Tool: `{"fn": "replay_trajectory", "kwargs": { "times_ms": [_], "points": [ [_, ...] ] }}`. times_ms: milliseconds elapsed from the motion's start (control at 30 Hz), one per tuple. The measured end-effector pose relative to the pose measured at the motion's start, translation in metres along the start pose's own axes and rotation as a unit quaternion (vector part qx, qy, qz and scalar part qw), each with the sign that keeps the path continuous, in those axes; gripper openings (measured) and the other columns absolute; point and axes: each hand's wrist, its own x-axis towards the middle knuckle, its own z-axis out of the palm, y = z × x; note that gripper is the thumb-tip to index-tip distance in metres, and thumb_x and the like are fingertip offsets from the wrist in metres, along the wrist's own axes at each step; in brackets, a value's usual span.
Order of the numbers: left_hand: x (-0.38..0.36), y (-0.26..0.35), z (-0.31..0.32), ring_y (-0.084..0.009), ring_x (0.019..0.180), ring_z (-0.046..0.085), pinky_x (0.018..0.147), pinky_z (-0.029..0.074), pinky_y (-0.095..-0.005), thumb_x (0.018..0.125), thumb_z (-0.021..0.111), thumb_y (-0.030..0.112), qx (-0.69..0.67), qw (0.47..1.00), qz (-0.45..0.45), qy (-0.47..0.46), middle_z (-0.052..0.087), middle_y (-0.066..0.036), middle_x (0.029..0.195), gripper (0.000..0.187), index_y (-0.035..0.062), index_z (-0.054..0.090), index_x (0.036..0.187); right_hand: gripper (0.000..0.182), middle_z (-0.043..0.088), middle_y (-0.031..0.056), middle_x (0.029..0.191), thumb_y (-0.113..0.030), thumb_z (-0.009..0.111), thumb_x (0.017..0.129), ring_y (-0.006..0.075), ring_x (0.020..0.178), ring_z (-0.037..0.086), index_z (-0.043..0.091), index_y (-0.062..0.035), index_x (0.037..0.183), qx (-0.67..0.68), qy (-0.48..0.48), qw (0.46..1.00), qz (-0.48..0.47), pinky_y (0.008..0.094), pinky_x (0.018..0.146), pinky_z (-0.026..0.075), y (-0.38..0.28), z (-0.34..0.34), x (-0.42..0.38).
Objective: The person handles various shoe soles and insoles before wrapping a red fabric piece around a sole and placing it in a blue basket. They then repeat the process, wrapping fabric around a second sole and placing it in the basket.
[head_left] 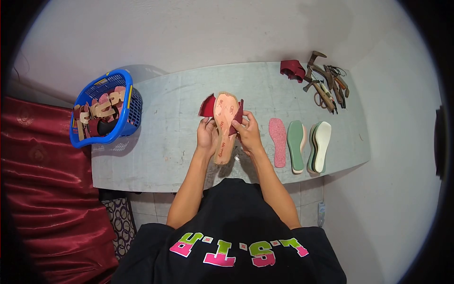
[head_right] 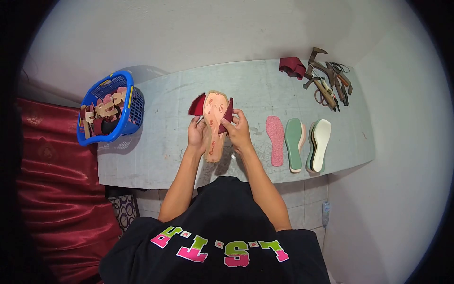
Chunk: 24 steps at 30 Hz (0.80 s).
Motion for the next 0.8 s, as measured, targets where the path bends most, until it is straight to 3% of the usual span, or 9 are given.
{"fn": "replay_trajectory", "kwargs": {
  "times_ms": [67,100,200,233,267,333,367,567,800],
  "points": [
    [0.004,-0.002,0.003,-0.0347,0.128,0.052,0.114,0.036,-0.0493,0.103,0.033,0.053,-0.026,0.991,0.075,0.11,0.057,-0.021,0.136,0.061,0.0075,0.05,0.141,0.039,0.067,0.0132,0.107,-0.003,0.067,0.093,0.0155,0.089,0.068,0.046,-0.0011,0.126,-0.009,0.006,1.0,-0.017,0.0283,0.073,0.058,0.002,0.001,0.0],
    [-0.002,0.004,0.019,-0.0328,0.13,0.049,0.112,0.036,-0.0497,0.103,0.037,0.056,-0.018,0.986,0.099,0.135,0.057,-0.015,0.138,0.061,0.0101,0.055,0.138,0.038,0.066,0.0147,0.109,0.0,0.065,0.093,0.016,0.089,0.068,0.046,0.0004,0.126,-0.018,0.015,0.999,-0.035,0.0281,0.075,0.058,0.002,0.001,0.0],
    [-0.009,0.023,0.023,-0.0316,0.129,0.05,0.11,0.038,-0.0491,0.101,0.044,0.056,-0.06,0.993,0.058,0.088,0.06,-0.008,0.134,0.057,0.0119,0.057,0.135,0.039,0.065,0.0146,0.107,0.0,0.065,0.092,0.0162,0.09,0.068,0.046,0.0007,0.125,-0.046,0.001,0.998,-0.045,0.028,0.074,0.058,-0.003,-0.002,-0.001],
    [-0.007,0.025,0.019,-0.0249,0.123,0.053,0.104,0.041,-0.0462,0.101,0.051,0.05,0.005,0.994,0.07,0.087,0.061,-0.001,0.13,0.053,0.0122,0.055,0.139,0.039,0.065,0.0146,0.107,0.0,0.065,0.092,0.0162,0.09,0.068,0.046,0.0007,0.125,-0.046,0.001,0.998,-0.044,0.028,0.074,0.058,-0.003,-0.001,-0.002],
    [-0.007,0.024,0.017,-0.0249,0.123,0.053,0.104,0.041,-0.0462,0.101,0.051,0.05,0.005,0.994,0.07,0.087,0.061,-0.001,0.13,0.053,0.0122,0.055,0.139,0.039,0.065,0.0142,0.106,0.0,0.066,0.092,0.0161,0.09,0.068,0.046,0.0009,0.125,-0.059,0.014,0.997,-0.049,0.0279,0.074,0.058,-0.003,-0.001,-0.002],
    [-0.008,0.025,0.023,-0.0167,0.114,0.055,0.097,0.045,-0.039,0.102,0.054,0.043,0.135,0.978,0.094,0.128,0.062,0.001,0.128,0.048,0.0124,0.055,0.139,0.039,0.065,0.0137,0.105,0.0,0.066,0.091,0.016,0.089,0.068,0.046,0.001,0.125,-0.073,0.027,0.996,-0.053,0.0277,0.073,0.058,-0.002,0.0,-0.003],
    [-0.009,0.028,0.017,-0.0123,0.114,0.058,0.095,0.048,-0.0336,0.102,0.058,0.03,0.114,0.985,0.089,0.093,0.063,-0.001,0.128,0.043,0.0137,0.053,0.142,0.04,0.065,0.0135,0.104,0.0,0.067,0.091,0.0161,0.089,0.068,0.046,0.0009,0.125,-0.081,0.032,0.995,-0.056,0.0277,0.073,0.058,-0.002,0.001,-0.004],
    [-0.007,0.012,0.033,-0.0152,0.11,0.062,0.089,0.056,-0.0324,0.094,0.07,0.012,0.169,0.961,0.146,0.16,0.062,-0.008,0.127,0.047,0.0052,0.053,0.137,0.039,0.065,0.0132,0.104,-0.001,0.066,0.091,0.0165,0.089,0.068,0.045,0.0011,0.124,-0.077,0.03,0.994,-0.065,0.0277,0.074,0.058,0.002,0.0,-0.004],
    [-0.008,0.006,0.041,-0.018,0.106,0.064,0.083,0.058,-0.0288,0.091,0.074,0.009,0.195,0.952,0.166,0.167,0.058,-0.011,0.126,0.049,0.0046,0.053,0.135,0.041,0.063,0.0165,0.112,0.002,0.065,0.091,0.0176,0.096,0.067,0.043,0.0008,0.126,-0.058,0.012,0.994,-0.096,0.0291,0.079,0.058,0.002,0.0,-0.006]
  ]
}}
